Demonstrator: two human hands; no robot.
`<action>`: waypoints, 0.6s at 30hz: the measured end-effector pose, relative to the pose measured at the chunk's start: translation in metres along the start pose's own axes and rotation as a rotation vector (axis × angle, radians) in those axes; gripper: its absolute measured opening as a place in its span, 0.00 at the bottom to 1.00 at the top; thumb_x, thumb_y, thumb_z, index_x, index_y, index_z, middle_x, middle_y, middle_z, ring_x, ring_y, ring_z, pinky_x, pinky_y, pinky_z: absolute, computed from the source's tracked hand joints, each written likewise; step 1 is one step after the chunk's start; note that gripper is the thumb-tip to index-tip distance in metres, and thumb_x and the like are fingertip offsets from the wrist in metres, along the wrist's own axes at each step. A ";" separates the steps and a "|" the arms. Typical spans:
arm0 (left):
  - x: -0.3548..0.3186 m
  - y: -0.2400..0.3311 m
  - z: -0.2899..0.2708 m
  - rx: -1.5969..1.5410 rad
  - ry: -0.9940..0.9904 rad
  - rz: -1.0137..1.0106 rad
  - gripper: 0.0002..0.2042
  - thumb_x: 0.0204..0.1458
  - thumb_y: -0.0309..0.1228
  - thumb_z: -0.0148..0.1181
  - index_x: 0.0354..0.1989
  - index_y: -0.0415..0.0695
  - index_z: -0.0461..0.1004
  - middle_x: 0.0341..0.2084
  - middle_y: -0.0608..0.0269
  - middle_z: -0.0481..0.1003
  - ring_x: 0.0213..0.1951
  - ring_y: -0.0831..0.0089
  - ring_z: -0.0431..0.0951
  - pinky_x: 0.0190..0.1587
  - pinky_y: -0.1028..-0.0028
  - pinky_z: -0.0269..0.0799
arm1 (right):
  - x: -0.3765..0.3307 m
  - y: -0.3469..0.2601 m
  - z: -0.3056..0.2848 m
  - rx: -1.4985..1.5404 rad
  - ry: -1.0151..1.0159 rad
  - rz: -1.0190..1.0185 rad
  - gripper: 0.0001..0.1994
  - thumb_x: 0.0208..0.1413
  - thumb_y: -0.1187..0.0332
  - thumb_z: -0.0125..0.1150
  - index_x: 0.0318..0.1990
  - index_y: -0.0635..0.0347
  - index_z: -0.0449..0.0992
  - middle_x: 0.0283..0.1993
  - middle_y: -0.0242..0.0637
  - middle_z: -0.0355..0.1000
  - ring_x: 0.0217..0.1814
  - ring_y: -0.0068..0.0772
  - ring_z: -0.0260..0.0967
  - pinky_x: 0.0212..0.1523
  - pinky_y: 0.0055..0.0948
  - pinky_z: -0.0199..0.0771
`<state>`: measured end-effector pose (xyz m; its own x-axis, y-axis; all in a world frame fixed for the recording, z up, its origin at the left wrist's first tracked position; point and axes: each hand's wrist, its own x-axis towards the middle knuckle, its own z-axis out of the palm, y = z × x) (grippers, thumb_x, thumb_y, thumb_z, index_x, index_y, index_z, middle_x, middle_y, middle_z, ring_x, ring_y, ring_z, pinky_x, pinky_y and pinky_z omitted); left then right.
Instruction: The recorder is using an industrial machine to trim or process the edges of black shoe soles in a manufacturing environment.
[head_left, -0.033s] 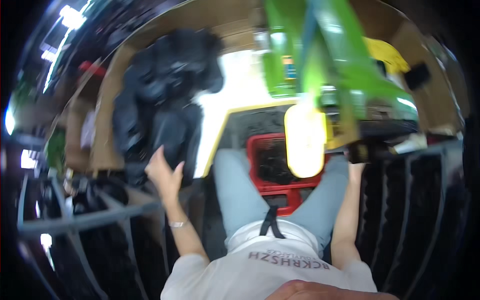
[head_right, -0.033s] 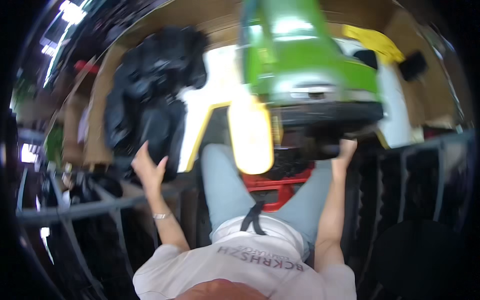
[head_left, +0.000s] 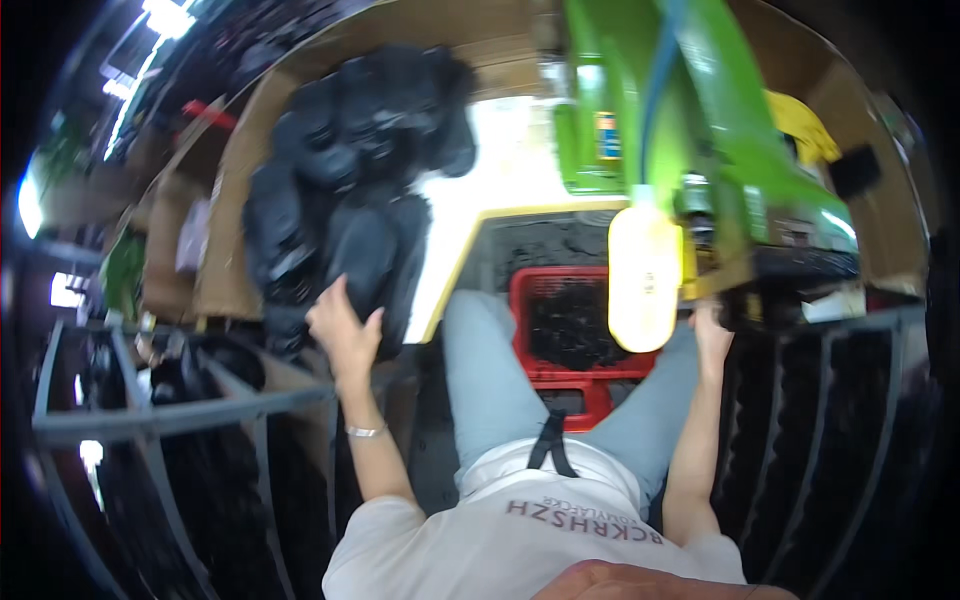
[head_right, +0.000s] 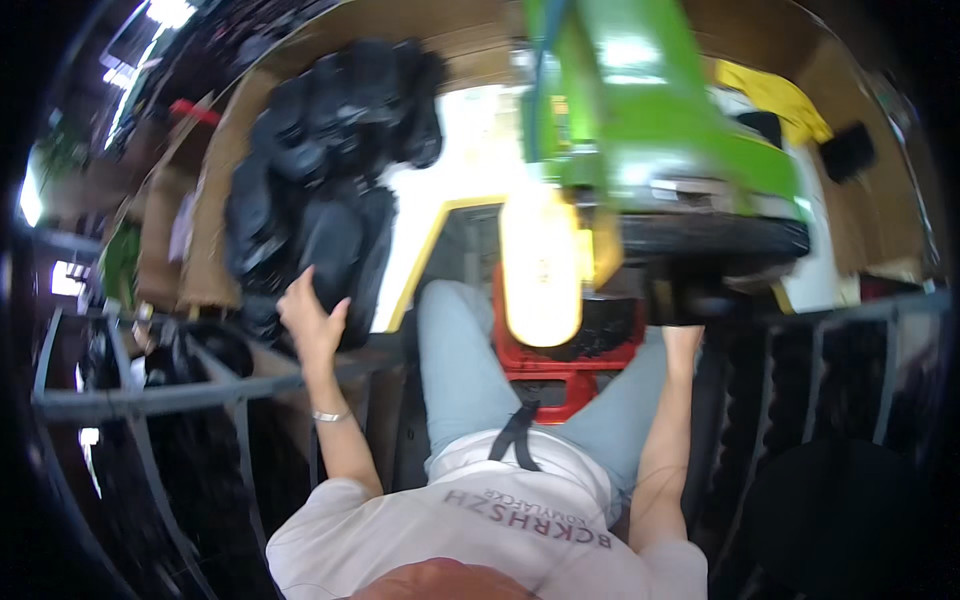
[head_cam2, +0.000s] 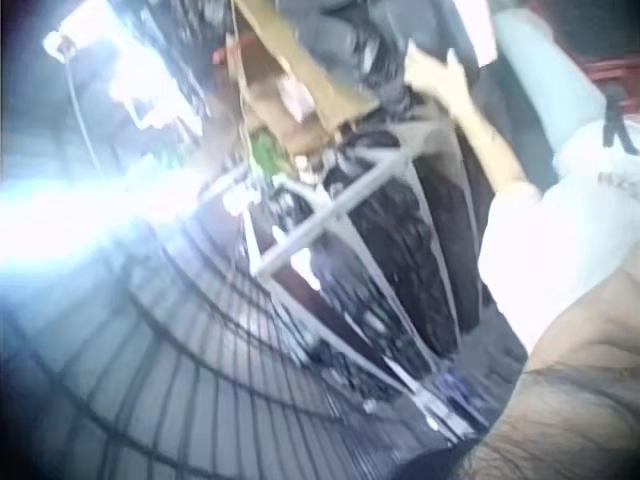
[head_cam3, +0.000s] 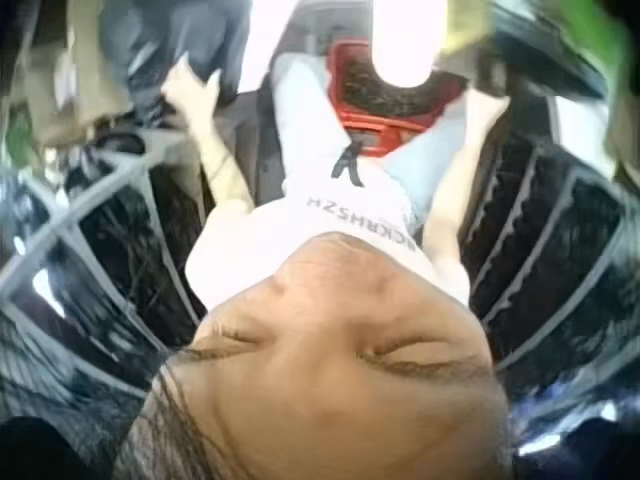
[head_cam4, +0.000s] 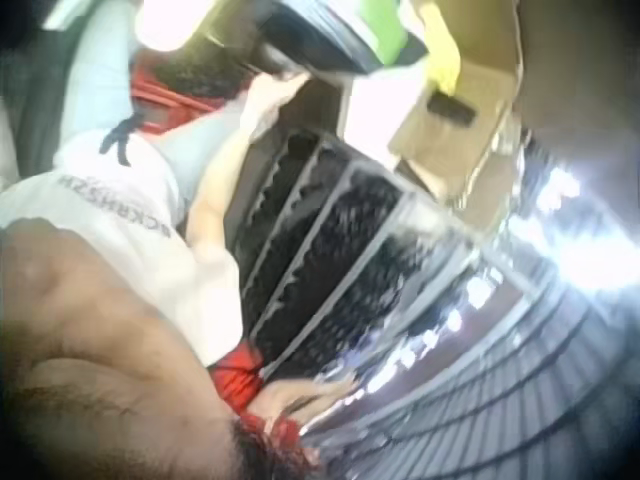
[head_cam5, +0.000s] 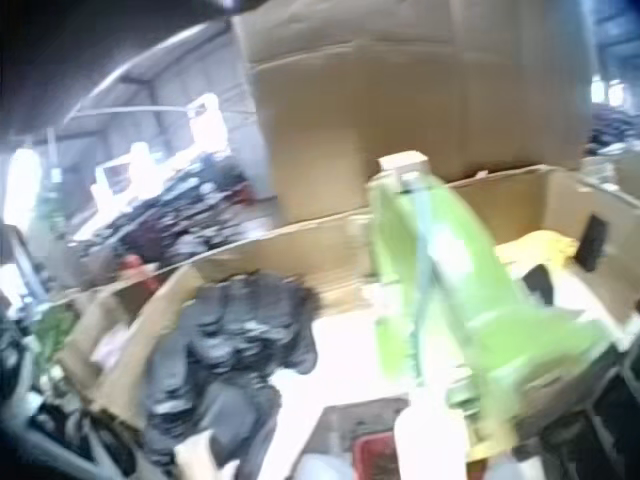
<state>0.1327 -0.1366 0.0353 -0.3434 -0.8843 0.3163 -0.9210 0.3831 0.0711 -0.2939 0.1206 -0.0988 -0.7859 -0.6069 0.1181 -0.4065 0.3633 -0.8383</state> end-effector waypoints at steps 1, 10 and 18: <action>0.003 0.001 0.003 0.031 -0.030 -0.062 0.36 0.32 0.29 0.70 0.55 0.41 0.62 0.49 0.50 0.66 0.51 0.52 0.64 0.50 0.57 0.59 | -0.013 -0.042 0.020 0.056 -0.135 0.203 0.10 0.52 0.69 0.60 0.38 0.67 0.75 0.33 0.42 0.75 0.31 0.31 0.73 0.34 0.30 0.73; -0.001 -0.019 -0.001 0.133 0.141 0.077 0.25 0.35 0.17 0.56 0.48 0.34 0.68 0.48 0.44 0.69 0.49 0.53 0.67 0.49 0.62 0.64 | -0.093 -0.102 0.121 0.339 -0.745 0.044 0.11 0.50 0.70 0.61 0.40 0.65 0.74 0.18 0.30 0.67 0.18 0.17 0.61 0.23 0.21 0.64; -0.048 0.123 -0.034 -0.543 -0.044 0.999 0.15 0.39 0.24 0.57 0.40 0.42 0.75 0.47 0.58 0.74 0.46 0.68 0.74 0.49 0.68 0.64 | -0.085 -0.109 0.034 1.148 -0.729 0.458 0.26 0.51 0.65 0.60 0.54 0.74 0.64 0.46 0.49 0.72 0.43 0.37 0.74 0.48 0.36 0.74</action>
<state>0.0422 -0.0376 0.0608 -0.8949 -0.1233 0.4288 -0.0342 0.9772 0.2096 -0.1671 0.1083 -0.0358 -0.1898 -0.9426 -0.2748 0.6831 0.0743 -0.7265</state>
